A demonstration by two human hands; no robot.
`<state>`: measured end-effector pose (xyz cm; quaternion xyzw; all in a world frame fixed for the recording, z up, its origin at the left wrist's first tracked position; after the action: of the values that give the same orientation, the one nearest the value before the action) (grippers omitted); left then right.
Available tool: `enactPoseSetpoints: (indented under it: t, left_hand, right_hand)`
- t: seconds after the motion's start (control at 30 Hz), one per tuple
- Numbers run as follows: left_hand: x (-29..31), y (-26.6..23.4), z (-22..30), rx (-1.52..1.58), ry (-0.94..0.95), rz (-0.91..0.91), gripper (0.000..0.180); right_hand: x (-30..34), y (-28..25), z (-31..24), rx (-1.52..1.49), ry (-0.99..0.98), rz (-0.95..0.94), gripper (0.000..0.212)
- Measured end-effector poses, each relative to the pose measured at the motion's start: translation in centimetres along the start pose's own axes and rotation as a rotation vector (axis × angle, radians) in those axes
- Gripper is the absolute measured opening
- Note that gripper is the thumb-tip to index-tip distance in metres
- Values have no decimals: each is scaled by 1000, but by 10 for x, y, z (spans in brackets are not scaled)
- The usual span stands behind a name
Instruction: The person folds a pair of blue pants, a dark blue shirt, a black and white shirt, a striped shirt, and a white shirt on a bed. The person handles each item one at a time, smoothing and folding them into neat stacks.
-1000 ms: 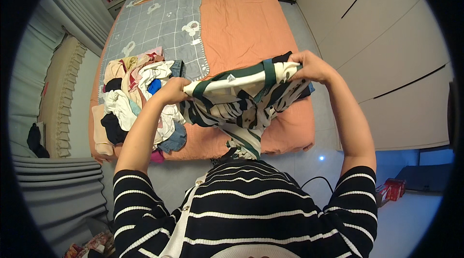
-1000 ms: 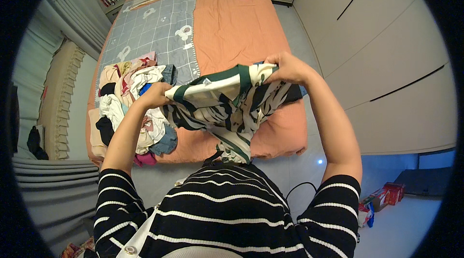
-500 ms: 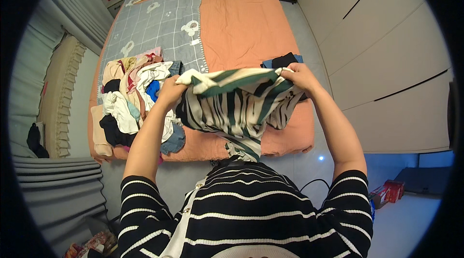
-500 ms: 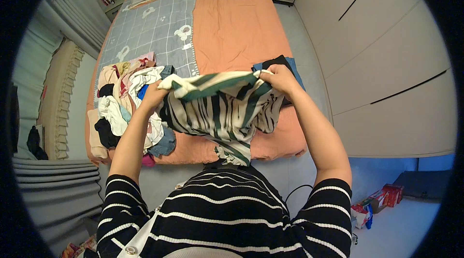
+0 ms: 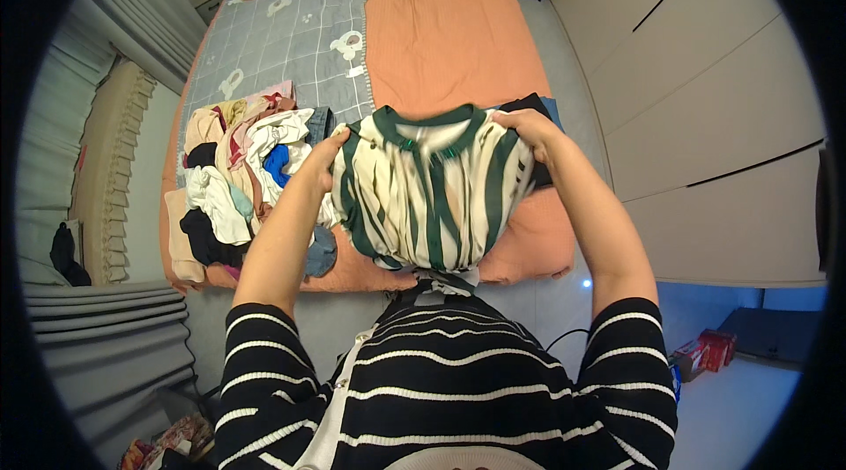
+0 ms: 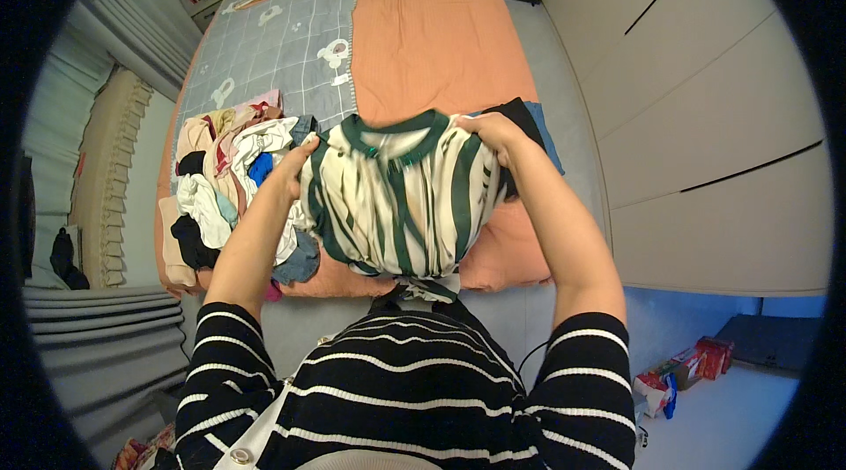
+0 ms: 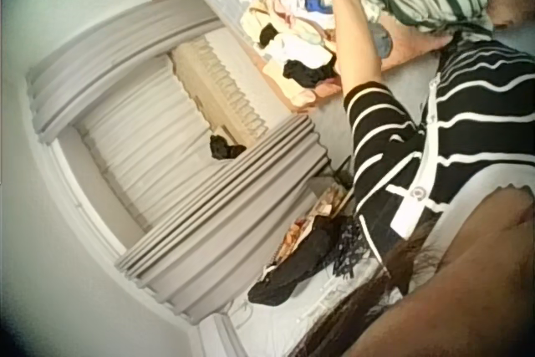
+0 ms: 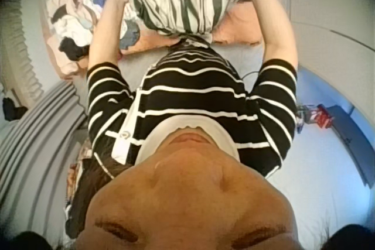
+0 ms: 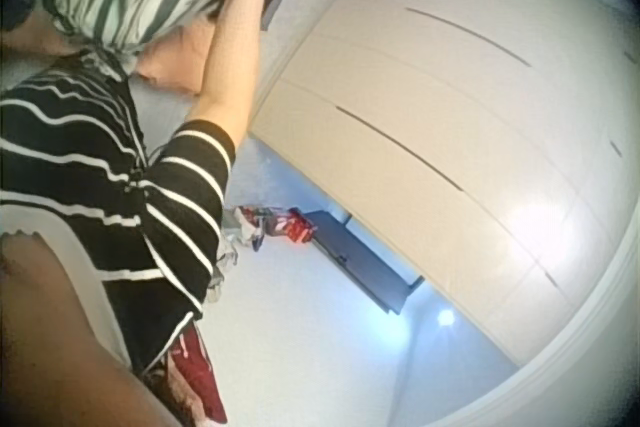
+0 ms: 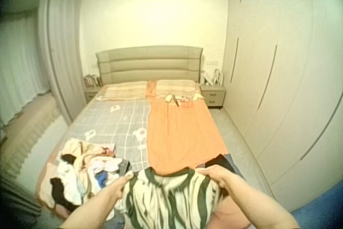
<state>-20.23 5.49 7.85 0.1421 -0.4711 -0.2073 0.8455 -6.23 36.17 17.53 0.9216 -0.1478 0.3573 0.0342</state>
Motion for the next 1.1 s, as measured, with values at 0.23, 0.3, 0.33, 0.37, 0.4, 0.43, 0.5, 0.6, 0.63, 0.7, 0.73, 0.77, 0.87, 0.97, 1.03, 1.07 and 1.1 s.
enactPoseSetpoints:
  t: [0.23, 0.3, 0.33, 0.37, 0.4, 0.43, 0.5, 0.6, 0.63, 0.7, 0.73, 0.77, 0.87, 0.97, 1.03, 1.07, 1.1]
  left_hand:
    - [-7, 41, -17, -26, 80, -91, 45]
    - [2, 55, -18, -33, 55, -115, 48]
    - [5, 52, -16, -52, 61, -107, 47]
    - [8, 54, -15, -30, 59, -127, 47]
    - [13, 62, -15, -9, 57, -154, 48]
    - [24, 86, -16, -33, 69, -184, 48]
    - [35, 114, -21, -45, 77, -280, 49]
    - [54, 148, -29, -53, 104, -466, 52]
    - [65, 159, -27, -93, 146, -460, 53]
    - [66, 165, -25, -109, 209, -509, 59]
    - [70, 168, -25, -115, 210, -524, 61]
    - [78, 172, -23, -122, 211, -540, 63]
    - [86, 171, -26, -190, 206, -541, 66]
    - [83, 164, -31, -265, 199, -467, 57]
    - [74, 159, -29, -243, 239, -332, 47]
    - [68, 155, -28, -232, 258, -261, 42]
    - [57, 150, -29, -76, 254, -214, 21]
  right_hand:
    - [-53, -4, 41, -218, 65, 23, 35]
    - [-47, 1, 39, -237, 56, 9, 33]
    - [-25, 18, 21, -198, 30, 33, 31]
    - [-1, 35, 4, -161, 18, 49, 30]
    - [13, 44, -6, -123, 5, 71, 29]
    - [1, 43, 0, -258, -31, -12, 27]
    - [-8, 56, 2, -230, -113, -95, 26]
    - [16, 101, -11, -145, -196, -126, 29]
    - [15, 107, -16, 17, -300, -133, 29]
    - [19, 113, -22, 314, -408, -118, 32]
    - [24, 113, -25, 352, -485, -117, 32]
    - [31, 112, -28, 389, -562, -116, 33]
    - [45, 116, -31, 335, -596, -170, 37]
    - [45, 113, -24, 328, -588, -170, 29]
    - [51, 120, -26, 634, -766, -42, 29]
    - [53, 128, -25, 787, -850, 21, 29]
    - [56, 134, -20, 730, -943, 65, 30]
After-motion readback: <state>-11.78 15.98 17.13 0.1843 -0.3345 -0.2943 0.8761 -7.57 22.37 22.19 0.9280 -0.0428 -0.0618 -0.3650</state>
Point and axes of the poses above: each hand's wrist, its own x-axis away from the middle knuckle, its own y-axis out of the palm, z = x × y, the point moved 8 cm from there along -x, towards the middle knuckle, and after that the axes turned 3 degrees about y, right-handed, at the moved point
